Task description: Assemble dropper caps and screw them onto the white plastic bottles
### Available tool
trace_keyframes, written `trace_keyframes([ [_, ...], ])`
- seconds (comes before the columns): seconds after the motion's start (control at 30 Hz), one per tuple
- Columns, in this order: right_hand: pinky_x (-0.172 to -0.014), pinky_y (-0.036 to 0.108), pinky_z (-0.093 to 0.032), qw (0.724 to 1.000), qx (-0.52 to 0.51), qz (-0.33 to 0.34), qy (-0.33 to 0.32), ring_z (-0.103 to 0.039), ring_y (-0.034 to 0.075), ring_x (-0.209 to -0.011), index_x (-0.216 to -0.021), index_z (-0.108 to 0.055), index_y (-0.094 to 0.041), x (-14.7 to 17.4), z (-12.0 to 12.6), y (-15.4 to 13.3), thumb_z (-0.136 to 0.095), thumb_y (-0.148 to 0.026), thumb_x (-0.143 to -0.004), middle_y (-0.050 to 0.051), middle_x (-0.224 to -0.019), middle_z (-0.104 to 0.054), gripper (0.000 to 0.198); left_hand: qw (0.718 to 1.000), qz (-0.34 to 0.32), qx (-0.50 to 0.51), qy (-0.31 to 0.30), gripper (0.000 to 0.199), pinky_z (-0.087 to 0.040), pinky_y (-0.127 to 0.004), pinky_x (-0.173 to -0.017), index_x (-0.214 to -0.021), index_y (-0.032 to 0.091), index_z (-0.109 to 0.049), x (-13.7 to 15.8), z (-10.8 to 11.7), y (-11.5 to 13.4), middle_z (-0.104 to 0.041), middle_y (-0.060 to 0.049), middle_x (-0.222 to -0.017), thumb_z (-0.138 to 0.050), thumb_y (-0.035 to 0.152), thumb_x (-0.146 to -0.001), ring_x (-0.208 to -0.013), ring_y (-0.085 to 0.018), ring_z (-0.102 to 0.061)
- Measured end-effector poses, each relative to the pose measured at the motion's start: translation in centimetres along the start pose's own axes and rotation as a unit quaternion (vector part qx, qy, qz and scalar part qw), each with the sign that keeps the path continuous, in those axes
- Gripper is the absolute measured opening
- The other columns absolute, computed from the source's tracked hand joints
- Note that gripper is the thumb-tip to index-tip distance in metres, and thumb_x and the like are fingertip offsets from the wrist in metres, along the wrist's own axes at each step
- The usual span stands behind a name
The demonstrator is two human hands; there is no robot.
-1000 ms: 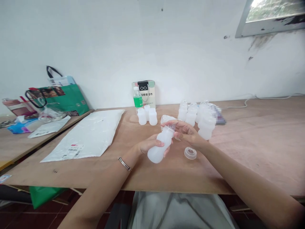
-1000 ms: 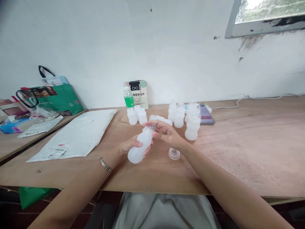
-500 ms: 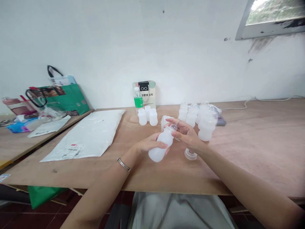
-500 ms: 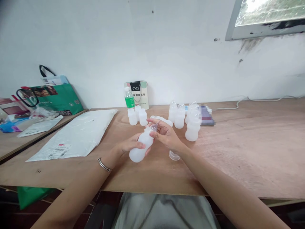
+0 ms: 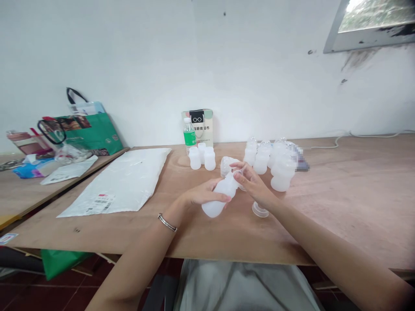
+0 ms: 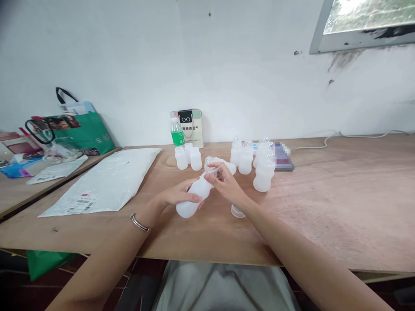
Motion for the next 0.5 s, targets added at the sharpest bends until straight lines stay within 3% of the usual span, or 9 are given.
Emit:
trace_keyframes([
  [0.1, -0.06, 0.028, -0.043, 0.998, 0.054, -0.031, -0.033, -0.051, 0.013, -0.063, -0.083, -0.052, -0.022, 0.0, -0.6, 0.7, -0.061, -0.055, -0.078, -0.002, -0.07, -0.053, 0.035, 0.999, 0.013, -0.03, 0.001, 0.03, -0.046, -0.025, -0.055, -0.094, 0.018, -0.051, 0.1, 0.0, -0.1, -0.062, 0.001, -0.073, -0.068, 0.035, -0.077, -0.062, -0.013, -0.058],
  [0.17, -0.057, 0.027, -0.041, 0.996, 0.052, -0.034, -0.064, -0.049, 0.012, -0.061, -0.081, -0.052, -0.021, 0.1, -1.1, 0.7, -0.06, -0.053, -0.08, -0.003, -0.068, -0.052, 0.033, 0.999, 0.027, -0.024, -0.011, 0.029, -0.047, -0.025, -0.055, -0.092, 0.018, -0.05, 0.2, 0.0, -0.4, -0.062, 0.001, -0.072, -0.068, 0.035, -0.076, -0.062, -0.013, -0.058],
  [0.3, -0.06, 0.026, -0.042, 0.994, 0.043, 0.002, -0.105, -0.051, 0.012, -0.067, -0.09, -0.054, -0.022, 0.3, -1.6, -0.3, -0.06, -0.048, -0.082, -0.001, -0.078, -0.054, 0.028, 0.998, 0.045, 0.026, -0.046, 0.033, -0.046, -0.025, -0.052, -0.089, 0.016, -0.05, 0.4, -0.2, -1.0, -0.063, -0.001, -0.069, -0.069, 0.038, -0.073, -0.059, -0.014, -0.059],
  [0.5, -0.077, 0.031, -0.048, 0.974, 0.019, 0.054, -0.221, -0.06, 0.014, -0.08, -0.108, -0.052, -0.025, 1.6, -3.4, -2.0, -0.062, -0.039, -0.083, 0.002, -0.098, -0.059, 0.03, 0.973, 0.078, 0.145, -0.161, 0.053, -0.043, -0.025, -0.044, -0.094, 0.012, -0.054, 1.5, -1.7, -1.7, -0.063, -0.003, -0.063, -0.072, 0.052, -0.064, -0.049, -0.014, -0.056],
])
Point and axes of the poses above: each hand's wrist, its own x-axis away from the middle knuckle, its own z-axis out of the back of the hand, y = z × x, the point moved 10 cm from there along -x, towards the middle knuckle
